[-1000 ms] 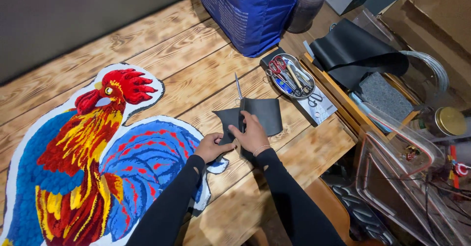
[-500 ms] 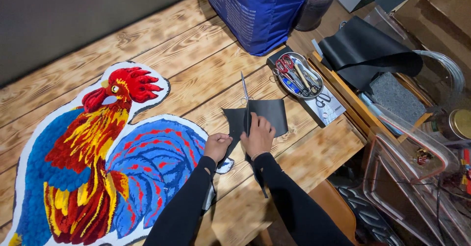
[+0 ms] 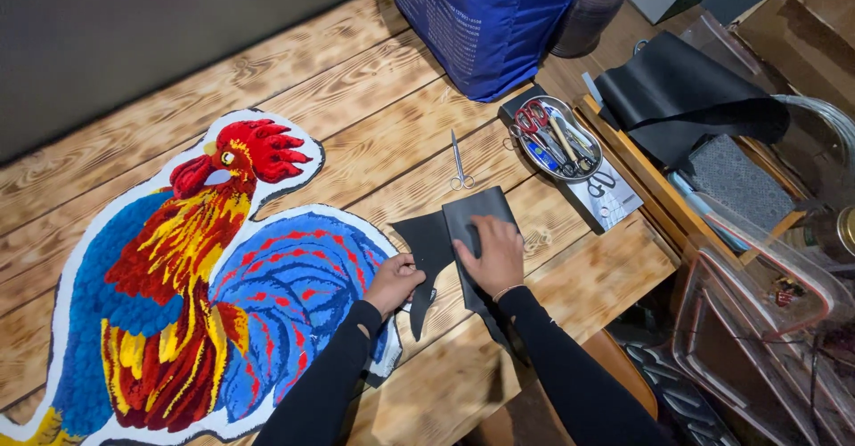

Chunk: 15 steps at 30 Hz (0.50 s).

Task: Trim and apply backing material to a custom-made rug shaped like a rooster.

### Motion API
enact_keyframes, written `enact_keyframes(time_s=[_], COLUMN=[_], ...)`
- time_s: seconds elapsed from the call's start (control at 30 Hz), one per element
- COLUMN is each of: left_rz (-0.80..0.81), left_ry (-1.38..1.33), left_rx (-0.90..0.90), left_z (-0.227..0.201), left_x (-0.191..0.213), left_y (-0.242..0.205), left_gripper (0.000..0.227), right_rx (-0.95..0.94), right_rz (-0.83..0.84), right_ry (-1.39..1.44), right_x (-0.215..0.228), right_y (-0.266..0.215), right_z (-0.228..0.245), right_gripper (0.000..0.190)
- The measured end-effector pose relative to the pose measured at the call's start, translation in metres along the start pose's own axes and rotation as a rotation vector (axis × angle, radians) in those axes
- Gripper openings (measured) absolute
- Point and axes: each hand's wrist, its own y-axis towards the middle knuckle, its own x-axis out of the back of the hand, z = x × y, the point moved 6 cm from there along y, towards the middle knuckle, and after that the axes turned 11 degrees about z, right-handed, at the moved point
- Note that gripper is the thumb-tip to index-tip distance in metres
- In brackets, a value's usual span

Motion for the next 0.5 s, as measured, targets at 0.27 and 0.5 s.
enact_keyframes(time_s=[0.27,0.5], left_rz=[0.071,0.011], left_ry=[0.047,0.082], left_rx=[0.001,-0.013], left_z=[-0.007,0.003], left_x=[-0.013,-0.014], left_y=[-0.019,-0.016], left_gripper=[0.031,0.069], right_rx=[-0.475,-0.403], right_rz=[0.001,0.018], right_ry=[-0.015,0.167], right_x=[0.015,-0.001], right_y=[0.019,0.033], right_z=[-0.035,-0.076], right_gripper=[0.125,0.056])
